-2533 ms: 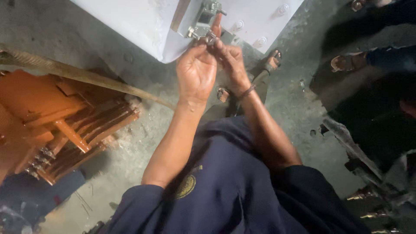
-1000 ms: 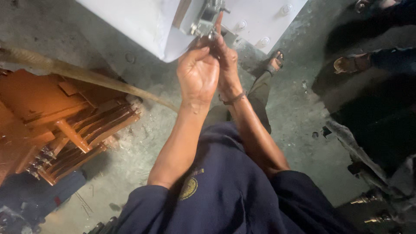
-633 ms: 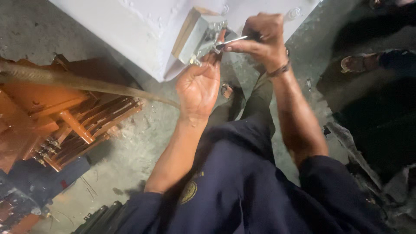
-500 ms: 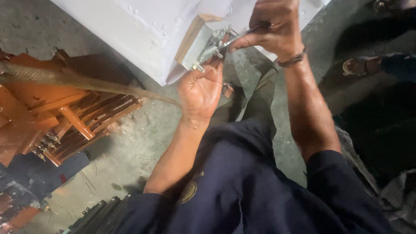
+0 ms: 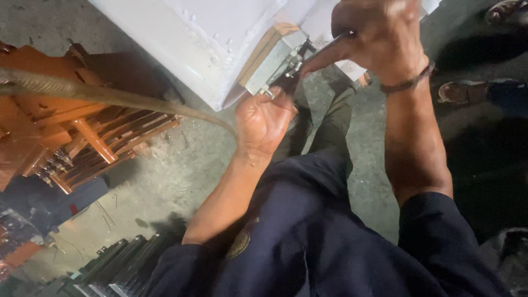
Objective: The person uses a wrench to tighten bolts on a metal bracket mounted to a white panel, repositioning the wrench repeatedly on the fasteners. They then walk across the workshop floor carrying the wrench and reach toward a gray machine with ceramic insulators.
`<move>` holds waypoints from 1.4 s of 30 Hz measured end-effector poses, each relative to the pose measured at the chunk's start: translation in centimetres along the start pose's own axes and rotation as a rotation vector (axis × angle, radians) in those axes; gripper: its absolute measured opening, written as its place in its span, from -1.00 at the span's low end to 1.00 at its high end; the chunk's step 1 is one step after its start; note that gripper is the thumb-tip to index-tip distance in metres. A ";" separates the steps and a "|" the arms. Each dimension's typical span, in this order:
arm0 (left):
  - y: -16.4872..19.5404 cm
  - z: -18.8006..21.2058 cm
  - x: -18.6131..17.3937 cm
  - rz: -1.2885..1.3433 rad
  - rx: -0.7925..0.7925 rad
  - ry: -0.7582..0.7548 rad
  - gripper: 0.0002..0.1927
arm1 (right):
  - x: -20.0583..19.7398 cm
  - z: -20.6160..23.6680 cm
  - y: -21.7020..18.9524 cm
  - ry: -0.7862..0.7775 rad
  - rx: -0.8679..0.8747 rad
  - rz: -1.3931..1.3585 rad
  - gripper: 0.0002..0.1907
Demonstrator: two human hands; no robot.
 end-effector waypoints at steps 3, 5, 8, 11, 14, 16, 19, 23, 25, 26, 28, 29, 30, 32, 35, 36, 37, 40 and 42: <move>0.3 -0.2 1.1 0.030 0.027 -0.013 -0.55 | 8.6 4.1 4.6 0.226 0.784 -1.115 -0.54; 0.9 -0.2 2.9 0.001 0.076 -0.108 -0.40 | 10.1 3.2 4.0 0.265 0.541 -0.919 -0.43; 1.0 0.0 3.9 -0.033 0.086 -0.123 -0.39 | 11.3 5.1 4.9 0.399 0.580 -0.953 -0.40; 0.8 0.1 3.2 -0.005 0.052 -0.063 -0.45 | 10.5 4.7 4.4 0.271 0.400 -0.808 -0.51; 1.2 0.2 2.9 -0.084 0.106 -0.087 -0.48 | 9.4 4.0 4.1 0.350 0.271 -0.743 -0.49; 1.3 -0.1 2.4 -0.035 0.104 -0.094 -0.56 | 10.9 4.4 4.8 0.464 0.411 -0.867 -0.39; 1.4 -0.1 2.9 -0.027 0.109 -0.170 -0.71 | 12.8 5.5 4.5 0.613 0.532 -0.986 -0.36; 1.6 0.0 3.3 -0.047 0.103 -0.125 -0.60 | 13.4 5.8 2.4 0.812 0.545 -1.088 -0.47; 1.9 0.2 4.1 -0.075 0.103 -0.158 -0.62 | 13.9 5.4 1.0 0.940 0.565 -1.160 -0.52; 2.0 0.1 4.5 -0.089 0.103 -0.177 -0.64 | 14.1 5.1 0.3 1.004 0.572 -1.195 -0.55; 2.5 0.1 4.8 -0.095 0.113 -0.217 -0.71 | 15.3 4.6 -1.1 1.078 0.641 -1.269 -0.59; 2.7 0.1 4.9 -0.097 0.117 -0.239 -0.74 | 15.8 4.5 -1.7 1.113 0.674 -1.305 -0.61; 2.8 -0.2 4.6 -0.094 0.102 -0.227 -0.72 | 16.0 4.2 -2.5 1.113 0.687 -1.319 -0.63; 3.0 -0.6 3.9 -0.089 0.079 -0.196 -0.67 | 16.6 3.8 -4.0 1.110 0.715 -1.357 -0.58; 3.5 -1.2 3.5 -0.063 0.080 -0.165 -0.59 | 17.7 5.3 -5.0 1.191 0.909 -1.313 -0.56; 3.2 -1.4 3.8 -0.052 0.039 -0.177 -0.63 | 18.0 5.5 -5.2 1.170 0.932 -1.302 -0.56; 2.9 -1.5 4.2 -0.039 -0.005 -0.188 -0.66 | 18.2 5.9 -5.2 1.150 0.956 -1.288 -0.56; 2.6 -1.2 5.5 -0.067 -0.043 -0.184 -0.63 | 17.2 7.1 -3.5 1.061 0.893 -1.206 -0.58; 2.6 -0.8 6.1 -0.095 -0.028 -0.167 -0.55 | 15.3 8.1 -1.8 0.918 0.829 -1.047 -0.50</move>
Point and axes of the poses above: each hand's wrist, its own z-axis away from the middle knuckle, its own x-axis out of the palm, y = z × x, the point moved 10 cm from there along -z, towards the middle knuckle, and after that the axes turned 14 degrees about -x, right-handed, at the moved point
